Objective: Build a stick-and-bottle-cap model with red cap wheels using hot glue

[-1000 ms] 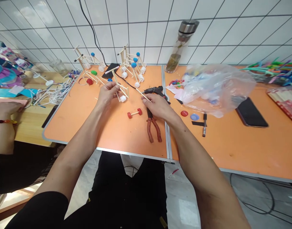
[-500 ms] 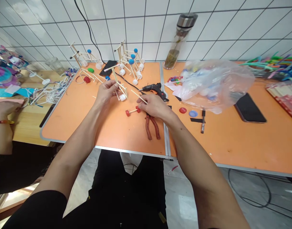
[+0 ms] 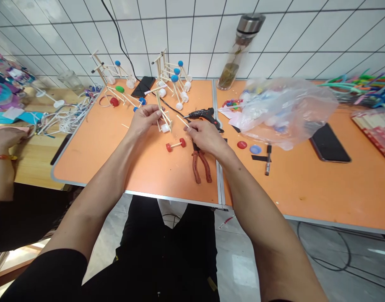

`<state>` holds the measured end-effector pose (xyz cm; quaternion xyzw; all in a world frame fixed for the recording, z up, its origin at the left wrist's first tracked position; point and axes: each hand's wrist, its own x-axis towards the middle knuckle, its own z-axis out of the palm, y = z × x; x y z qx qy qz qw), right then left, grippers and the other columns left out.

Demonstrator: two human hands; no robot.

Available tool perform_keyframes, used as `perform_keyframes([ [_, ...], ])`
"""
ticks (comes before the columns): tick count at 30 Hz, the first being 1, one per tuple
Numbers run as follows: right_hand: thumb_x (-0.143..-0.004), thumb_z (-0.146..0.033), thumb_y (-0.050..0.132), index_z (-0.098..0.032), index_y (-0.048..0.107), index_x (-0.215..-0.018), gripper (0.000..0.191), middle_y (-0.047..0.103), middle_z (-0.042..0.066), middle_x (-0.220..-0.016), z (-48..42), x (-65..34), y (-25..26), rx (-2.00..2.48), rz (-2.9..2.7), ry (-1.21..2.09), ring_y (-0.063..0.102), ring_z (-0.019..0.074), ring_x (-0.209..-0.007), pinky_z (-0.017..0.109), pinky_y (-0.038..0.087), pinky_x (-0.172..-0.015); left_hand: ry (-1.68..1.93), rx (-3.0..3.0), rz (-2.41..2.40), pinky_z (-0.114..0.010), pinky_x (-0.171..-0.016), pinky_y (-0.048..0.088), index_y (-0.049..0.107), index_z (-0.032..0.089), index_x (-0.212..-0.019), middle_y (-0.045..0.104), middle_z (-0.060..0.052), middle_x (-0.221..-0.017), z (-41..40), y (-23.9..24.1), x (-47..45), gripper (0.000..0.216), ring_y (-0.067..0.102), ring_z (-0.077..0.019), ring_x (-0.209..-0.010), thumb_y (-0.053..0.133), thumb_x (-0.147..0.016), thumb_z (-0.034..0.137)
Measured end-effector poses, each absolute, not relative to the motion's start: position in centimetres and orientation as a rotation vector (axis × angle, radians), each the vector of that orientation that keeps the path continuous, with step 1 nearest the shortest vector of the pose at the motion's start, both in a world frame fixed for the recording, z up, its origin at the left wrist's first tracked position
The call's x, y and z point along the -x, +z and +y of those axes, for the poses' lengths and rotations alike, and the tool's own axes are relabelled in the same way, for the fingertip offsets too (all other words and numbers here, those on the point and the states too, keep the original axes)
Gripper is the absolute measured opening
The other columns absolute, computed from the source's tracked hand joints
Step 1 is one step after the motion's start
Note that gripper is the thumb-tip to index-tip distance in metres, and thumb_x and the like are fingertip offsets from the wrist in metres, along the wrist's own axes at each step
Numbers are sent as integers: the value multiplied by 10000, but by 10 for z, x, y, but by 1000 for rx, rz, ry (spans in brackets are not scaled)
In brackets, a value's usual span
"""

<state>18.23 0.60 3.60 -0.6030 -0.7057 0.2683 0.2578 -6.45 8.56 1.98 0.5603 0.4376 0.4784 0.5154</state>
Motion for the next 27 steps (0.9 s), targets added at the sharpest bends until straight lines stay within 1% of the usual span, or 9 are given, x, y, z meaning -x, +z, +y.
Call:
perform_keyframes([
  [4, -1017, -361, 619, -195, 831, -1034, 270, 687, 21, -731, 5, -181, 33, 1618, -1792, 905, 638, 214, -666, 352, 482, -698, 1118, -1364, 1034, -272, -726, 603, 769, 160, -966, 740, 1, -812, 85, 20, 63, 62, 711, -128, -676, 828, -951, 173],
  [7, -991, -379, 680, -202, 806, -1006, 218, 689, 20, -733, 5, -180, 30, 1558, -1684, 977, 656, 204, -639, 353, 538, -685, 1124, -1374, 971, -257, -698, 596, 755, 158, -943, 735, 10, -791, 87, 17, 62, 57, 686, -111, -638, 810, -946, 145],
  [9, -955, -371, 724, -201, 820, -1022, 207, 735, 30, -786, 6, -179, 28, 1495, -1640, 935, 685, 202, -680, 355, 569, -721, 1130, -1380, 933, -245, -671, 593, 748, 162, -939, 734, 16, -780, 90, 14, 63, 76, 681, -108, -627, 824, -930, 159],
  [12, -885, -307, 761, -199, 857, -1048, 218, 826, 58, -936, 6, -179, 28, 1420, -1620, 820, 738, 216, -809, 366, 588, -803, 1133, -1388, 910, -236, -627, 586, 747, 168, -942, 736, 19, -779, 94, 8, 64, 130, 682, -112, -621, 865, -895, 197],
  [14, -851, -274, 771, -202, 869, -1035, 221, 845, 64, -967, 5, -178, 29, 1396, -1614, 784, 751, 225, -850, 372, 591, -823, 1138, -1398, 895, -237, -628, 591, 749, 171, -944, 741, 17, -792, 97, 6, 65, 153, 687, -113, -627, 882, -882, 213],
  [19, -827, -311, 809, -201, 849, -975, 188, 780, 41, -819, 3, -175, 35, 1365, -1545, 895, 695, 192, -688, 343, 574, -678, 1138, -1408, 880, -239, -668, 605, 750, 175, -931, 772, 2, -815, 98, 3, 67, 139, 713, -121, -668, 877, -891, 216],
  [23, -803, -351, 834, -197, 817, -925, 198, 744, 29, -790, 1, -171, 37, 1328, -1556, 937, 660, 176, -667, 316, 535, -627, 1139, -1379, 894, -269, -717, 636, 756, 170, -932, 787, -6, -829, 98, 5, 67, 109, 713, -127, -672, 858, -898, 188],
  [27, -788, -328, 791, -192, 806, -856, 152, 716, 15, -731, -2, -166, 38, 1333, -1619, 939, 630, 166, -664, 297, 484, -620, 1143, -1374, 911, -287, -746, 650, 755, 165, -924, 776, -8, -822, 96, 7, 67, 103, 714, -131, -681, 855, -907, 183],
])
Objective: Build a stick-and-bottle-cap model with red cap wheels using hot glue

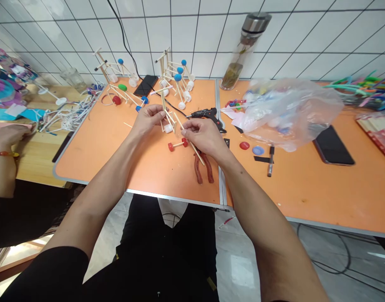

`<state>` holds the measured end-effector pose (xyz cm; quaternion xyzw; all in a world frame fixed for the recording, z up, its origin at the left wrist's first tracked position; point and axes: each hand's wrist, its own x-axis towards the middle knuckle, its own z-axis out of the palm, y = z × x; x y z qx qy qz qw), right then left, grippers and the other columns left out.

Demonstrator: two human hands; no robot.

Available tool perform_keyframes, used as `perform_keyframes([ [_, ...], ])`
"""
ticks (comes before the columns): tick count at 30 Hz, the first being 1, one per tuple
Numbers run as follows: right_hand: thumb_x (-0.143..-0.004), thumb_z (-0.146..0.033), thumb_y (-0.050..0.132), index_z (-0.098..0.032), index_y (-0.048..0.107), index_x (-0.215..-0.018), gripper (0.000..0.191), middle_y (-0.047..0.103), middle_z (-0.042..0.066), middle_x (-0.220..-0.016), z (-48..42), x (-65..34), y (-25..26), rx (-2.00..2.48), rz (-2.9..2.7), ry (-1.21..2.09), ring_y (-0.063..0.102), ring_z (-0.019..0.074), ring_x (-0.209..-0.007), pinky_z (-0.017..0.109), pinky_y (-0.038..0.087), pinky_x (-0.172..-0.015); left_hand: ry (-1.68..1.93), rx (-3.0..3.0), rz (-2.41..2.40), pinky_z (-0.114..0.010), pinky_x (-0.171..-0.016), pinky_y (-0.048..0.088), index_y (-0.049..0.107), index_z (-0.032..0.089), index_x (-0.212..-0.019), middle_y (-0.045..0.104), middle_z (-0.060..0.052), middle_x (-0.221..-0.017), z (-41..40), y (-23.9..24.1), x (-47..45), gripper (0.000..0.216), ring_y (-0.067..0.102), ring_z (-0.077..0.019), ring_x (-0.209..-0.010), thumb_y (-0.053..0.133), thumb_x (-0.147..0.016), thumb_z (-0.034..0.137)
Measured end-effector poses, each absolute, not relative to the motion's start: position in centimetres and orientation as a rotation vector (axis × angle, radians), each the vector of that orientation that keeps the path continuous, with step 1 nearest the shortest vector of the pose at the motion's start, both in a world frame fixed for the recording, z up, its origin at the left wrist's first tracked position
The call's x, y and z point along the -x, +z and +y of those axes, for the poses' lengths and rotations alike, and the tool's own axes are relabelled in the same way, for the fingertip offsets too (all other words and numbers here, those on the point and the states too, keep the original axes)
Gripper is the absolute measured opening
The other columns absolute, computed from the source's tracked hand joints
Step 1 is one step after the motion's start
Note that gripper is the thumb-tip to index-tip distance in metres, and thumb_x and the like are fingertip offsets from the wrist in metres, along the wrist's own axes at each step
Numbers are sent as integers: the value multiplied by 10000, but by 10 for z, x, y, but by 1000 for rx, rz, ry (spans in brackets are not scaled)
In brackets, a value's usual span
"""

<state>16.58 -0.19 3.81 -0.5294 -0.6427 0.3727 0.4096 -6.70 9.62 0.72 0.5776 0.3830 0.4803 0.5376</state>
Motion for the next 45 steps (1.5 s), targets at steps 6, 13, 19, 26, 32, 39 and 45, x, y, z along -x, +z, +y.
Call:
perform_keyframes([
  [6, -785, -299, 757, -190, 813, -843, 135, 736, 14, -730, -4, -159, 39, 1351, -1643, 942, 650, 170, -672, 293, 484, -641, 1147, -1391, 954, -284, -734, 650, 768, 167, -951, 793, -20, -868, 95, 7, 67, 90, 727, -131, -697, 842, -919, 208],
  [13, -798, -286, 773, -192, 802, -857, 115, 733, 14, -745, -5, -159, 40, 1367, -1627, 974, 660, 168, -674, 291, 516, -654, 1143, -1395, 949, -271, -735, 662, 762, 178, -944, 795, -14, -855, 97, 6, 68, 137, 718, -126, -708, 870, -892, 243],
  [19, -810, -325, 804, -194, 794, -865, 143, 719, 14, -755, -5, -160, 39, 1335, -1641, 977, 661, 169, -678, 301, 528, -662, 1140, -1405, 950, -296, -767, 673, 766, 178, -945, 802, -21, -858, 98, 4, 68, 142, 752, -154, -761, 868, -891, 261],
  [26, -832, -354, 815, -195, 784, -891, 172, 721, 15, -773, -6, -161, 40, 1310, -1644, 1003, 681, 179, -689, 321, 550, -677, 1142, -1393, 979, -277, -758, 670, 757, 172, -935, 791, -11, -823, 95, 8, 66, 133, 731, -136, -731, 864, -895, 239],
  [32, -829, -275, 809, -230, 771, -1149, 325, 701, -8, -776, -6, -160, 40, 1326, -1544, 1000, 688, 188, -646, 324, 558, -600, 1150, -1404, 954, -261, -724, 648, 749, 182, -929, 784, -6, -822, 95, 7, 67, 154, 722, -126, -703, 874, -893, 265],
  [39, -914, -341, 809, -243, 786, -1066, 182, 748, 36, -888, -5, -167, 45, 1212, -1283, 1178, 740, 176, -710, 330, 658, -646, 1136, -1399, 970, -289, -737, 641, 754, 184, -944, 774, -10, -826, 95, 6, 66, 165, 734, -150, -705, 884, -899, 275],
  [45, -890, -308, 835, -226, 787, -1122, 251, 796, 51, -1016, 2, -174, 44, 1093, -1160, 1338, 789, 167, -860, 304, 707, -795, 1142, -1373, 967, -283, -742, 631, 758, 183, -941, 767, 0, -808, 94, 7, 66, 85, 716, -140, -697, 832, -920, 219],
])
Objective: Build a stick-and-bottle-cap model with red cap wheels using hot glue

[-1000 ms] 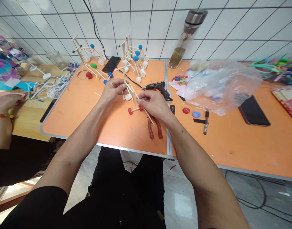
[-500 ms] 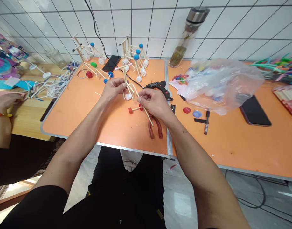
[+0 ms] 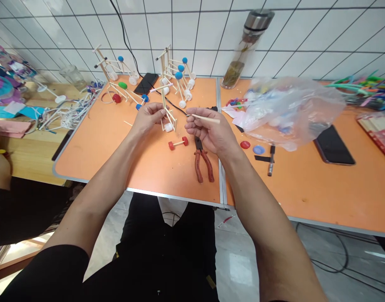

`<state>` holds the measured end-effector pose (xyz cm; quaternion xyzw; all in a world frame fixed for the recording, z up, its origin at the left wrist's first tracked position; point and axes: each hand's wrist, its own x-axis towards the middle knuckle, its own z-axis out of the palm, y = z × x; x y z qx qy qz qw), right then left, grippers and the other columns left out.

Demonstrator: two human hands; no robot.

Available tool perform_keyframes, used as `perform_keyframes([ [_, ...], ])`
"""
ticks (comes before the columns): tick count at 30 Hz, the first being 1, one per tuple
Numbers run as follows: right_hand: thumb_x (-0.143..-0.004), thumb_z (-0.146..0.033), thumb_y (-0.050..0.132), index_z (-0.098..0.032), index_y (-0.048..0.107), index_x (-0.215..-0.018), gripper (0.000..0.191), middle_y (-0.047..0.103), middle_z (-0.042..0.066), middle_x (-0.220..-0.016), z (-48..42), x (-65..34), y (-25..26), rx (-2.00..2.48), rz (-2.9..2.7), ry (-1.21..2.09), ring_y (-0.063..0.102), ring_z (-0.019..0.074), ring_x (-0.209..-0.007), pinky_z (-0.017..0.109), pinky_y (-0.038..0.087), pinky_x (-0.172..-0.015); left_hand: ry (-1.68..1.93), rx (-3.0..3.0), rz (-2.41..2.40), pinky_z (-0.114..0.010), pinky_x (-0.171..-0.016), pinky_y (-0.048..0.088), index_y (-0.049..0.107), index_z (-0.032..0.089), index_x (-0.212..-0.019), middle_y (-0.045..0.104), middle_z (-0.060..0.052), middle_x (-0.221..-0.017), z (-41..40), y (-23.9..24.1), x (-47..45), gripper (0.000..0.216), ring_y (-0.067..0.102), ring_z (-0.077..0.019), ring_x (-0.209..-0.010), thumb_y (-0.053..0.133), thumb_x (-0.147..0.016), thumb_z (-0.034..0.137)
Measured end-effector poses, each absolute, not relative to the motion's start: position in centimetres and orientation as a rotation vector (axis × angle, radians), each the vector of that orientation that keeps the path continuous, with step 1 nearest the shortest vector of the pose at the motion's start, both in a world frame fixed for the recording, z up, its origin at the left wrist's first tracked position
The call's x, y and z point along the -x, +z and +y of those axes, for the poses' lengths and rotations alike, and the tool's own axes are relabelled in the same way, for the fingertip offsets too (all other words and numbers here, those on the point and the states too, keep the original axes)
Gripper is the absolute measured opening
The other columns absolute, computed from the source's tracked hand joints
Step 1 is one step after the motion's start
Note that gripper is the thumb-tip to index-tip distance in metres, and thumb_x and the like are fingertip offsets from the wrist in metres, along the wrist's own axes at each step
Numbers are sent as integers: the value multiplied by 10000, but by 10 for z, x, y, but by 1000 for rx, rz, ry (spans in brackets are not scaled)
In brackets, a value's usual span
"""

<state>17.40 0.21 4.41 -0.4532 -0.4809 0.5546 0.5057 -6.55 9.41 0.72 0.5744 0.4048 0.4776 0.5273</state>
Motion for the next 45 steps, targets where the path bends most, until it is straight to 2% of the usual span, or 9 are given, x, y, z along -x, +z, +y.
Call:
perform_keyframes([
  [4, -882, -398, 905, -235, 773, -1109, 309, 780, 30, -985, 5, -172, 37, 1102, -1162, 1260, 764, 150, -817, 283, 696, -755, 1147, -1372, 959, -275, -720, 627, 744, 179, -922, 763, 1, -800, 94, 8, 65, 116, 704, -131, -675, 850, -899, 217],
  [9, -941, -583, 856, -238, 803, -1049, 366, 738, 35, -863, 4, -169, 33, 1216, -1333, 1066, 705, 168, -714, 304, 633, -644, 1144, -1379, 972, -269, -713, 627, 751, 184, -929, 774, -8, -809, 94, 8, 64, 134, 722, -140, -703, 866, -899, 246],
  [14, -936, -636, 828, -248, 834, -987, 391, 726, 54, -866, -1, -164, 35, 1245, -1484, 842, 704, 213, -770, 353, 605, -670, 1153, -1373, 955, -252, -691, 610, 757, 176, -919, 770, -11, -819, 94, 8, 64, 126, 706, -124, -683, 873, -908, 224],
  [20, -925, -718, 800, -270, 836, -1037, 463, 728, 48, -846, -7, -157, 39, 1290, -1504, 801, 720, 248, -806, 386, 598, -729, 1140, -1365, 933, -237, -712, 617, 748, 173, -909, 765, 0, -811, 94, 8, 62, 160, 699, -112, -692, 899, -896, 226],
  [24, -924, -664, 820, -276, 846, -1079, 419, 760, 50, -909, -8, -155, 34, 1270, -1499, 757, 728, 248, -836, 384, 591, -749, 1130, -1350, 925, -239, -702, 620, 765, 168, -936, 778, -3, -820, 93, 7, 60, 128, 707, -117, -689, 881, -899, 210],
  [28, -922, -560, 840, -263, 857, -1083, 338, 796, 56, -953, -5, -154, 26, 1282, -1527, 713, 737, 258, -919, 378, 591, -789, 1126, -1361, 929, -249, -694, 614, 776, 183, -939, 789, -11, -825, 92, 7, 59, 168, 717, -133, -693, 912, -892, 269],
  [33, -926, -440, 806, -235, 849, -1008, 225, 809, 47, -941, -2, -152, 23, 1291, -1582, 662, 722, 238, -864, 388, 594, -840, 1113, -1375, 909, -266, -742, 622, 788, 176, -972, 788, -15, -828, 91, 9, 60, 198, 746, -153, -758, 932, -894, 287],
  [37, -924, -394, 794, -233, 838, -982, 177, 799, 41, -927, -1, -149, 22, 1296, -1596, 657, 718, 239, -872, 385, 589, -859, 1107, -1374, 906, -259, -717, 620, 797, 180, -968, 787, -10, -821, 93, 7, 60, 168, 737, -147, -729, 919, -906, 277],
  [45, -918, -340, 757, -227, 835, -1007, 163, 804, 39, -926, 2, -148, 18, 1278, -1600, 656, 697, 224, -838, 386, 578, -876, 1140, -1392, 916, -261, -724, 643, 781, 183, -936, 778, -2, -806, 93, 4, 58, 135, 728, -134, -703, 894, -922, 256],
])
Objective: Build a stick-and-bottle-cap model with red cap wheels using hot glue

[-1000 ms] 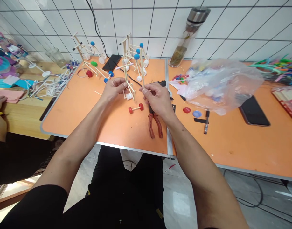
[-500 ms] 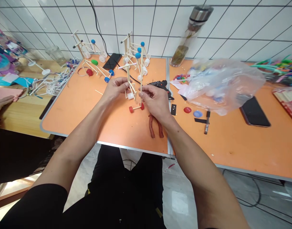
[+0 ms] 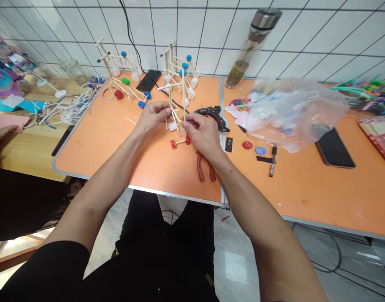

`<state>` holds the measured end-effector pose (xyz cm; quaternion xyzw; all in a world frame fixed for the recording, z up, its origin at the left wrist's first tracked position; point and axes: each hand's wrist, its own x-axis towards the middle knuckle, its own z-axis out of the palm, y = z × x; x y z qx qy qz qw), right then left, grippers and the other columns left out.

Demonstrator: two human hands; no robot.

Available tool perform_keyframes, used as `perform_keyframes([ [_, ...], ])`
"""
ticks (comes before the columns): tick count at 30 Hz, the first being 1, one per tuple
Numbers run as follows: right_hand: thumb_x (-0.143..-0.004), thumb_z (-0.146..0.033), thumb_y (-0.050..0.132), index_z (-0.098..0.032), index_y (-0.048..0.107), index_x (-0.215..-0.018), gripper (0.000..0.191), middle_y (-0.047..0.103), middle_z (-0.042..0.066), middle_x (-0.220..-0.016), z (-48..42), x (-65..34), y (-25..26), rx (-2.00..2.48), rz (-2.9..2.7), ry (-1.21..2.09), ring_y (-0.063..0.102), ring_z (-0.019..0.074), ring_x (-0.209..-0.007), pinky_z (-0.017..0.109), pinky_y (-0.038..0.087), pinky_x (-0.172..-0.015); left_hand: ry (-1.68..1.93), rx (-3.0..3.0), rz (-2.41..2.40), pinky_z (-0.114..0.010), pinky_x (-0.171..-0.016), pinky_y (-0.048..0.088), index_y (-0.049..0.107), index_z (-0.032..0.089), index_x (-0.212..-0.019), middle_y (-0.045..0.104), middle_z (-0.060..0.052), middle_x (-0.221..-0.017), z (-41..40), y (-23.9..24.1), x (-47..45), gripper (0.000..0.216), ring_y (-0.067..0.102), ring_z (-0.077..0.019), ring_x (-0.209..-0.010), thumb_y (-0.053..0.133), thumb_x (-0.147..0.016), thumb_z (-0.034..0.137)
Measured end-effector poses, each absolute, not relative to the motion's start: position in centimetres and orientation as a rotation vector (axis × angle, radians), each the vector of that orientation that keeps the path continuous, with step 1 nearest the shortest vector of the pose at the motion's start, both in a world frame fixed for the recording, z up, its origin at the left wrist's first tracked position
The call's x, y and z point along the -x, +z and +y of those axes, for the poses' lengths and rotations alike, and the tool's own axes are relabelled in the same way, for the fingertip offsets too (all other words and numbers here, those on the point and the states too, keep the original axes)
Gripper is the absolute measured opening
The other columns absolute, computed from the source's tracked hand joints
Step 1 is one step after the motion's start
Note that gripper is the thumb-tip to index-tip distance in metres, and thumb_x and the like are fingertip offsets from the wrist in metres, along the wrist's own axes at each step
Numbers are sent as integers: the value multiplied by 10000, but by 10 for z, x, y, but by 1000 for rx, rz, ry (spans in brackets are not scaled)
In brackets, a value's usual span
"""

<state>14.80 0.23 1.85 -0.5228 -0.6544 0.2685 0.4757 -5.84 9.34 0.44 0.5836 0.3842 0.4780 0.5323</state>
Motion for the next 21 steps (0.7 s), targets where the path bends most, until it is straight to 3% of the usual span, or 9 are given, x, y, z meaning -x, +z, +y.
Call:
perform_keyframes([
  [9, -924, -284, 735, -216, 853, -1012, 162, 794, 28, -904, 5, -149, 12, 1237, -1648, 646, 714, 216, -843, 363, 561, -847, 1135, -1344, 892, -247, -698, 597, 807, 163, -947, 775, 1, -793, 94, 6, 57, 97, 698, -123, -672, 897, -922, 187],
  [16, -939, -363, 772, -198, 871, -1033, 214, 828, 37, -919, 10, -148, 5, 1195, -1644, 609, 749, 223, -847, 365, 592, -824, 1152, -1366, 875, -239, -685, 610, 817, 166, -957, 778, 2, -790, 99, 1, 59, 137, 707, -117, -660, 918, -901, 239],
  [21, -925, -303, 758, -199, 876, -1024, 186, 825, 33, -913, 11, -148, 4, 1148, -1654, 606, 748, 217, -836, 357, 585, -816, 1159, -1381, 855, -231, -681, 624, 825, 181, -954, 786, 6, -780, 101, -1, 59, 130, 702, -114, -655, 916, -892, 249],
])
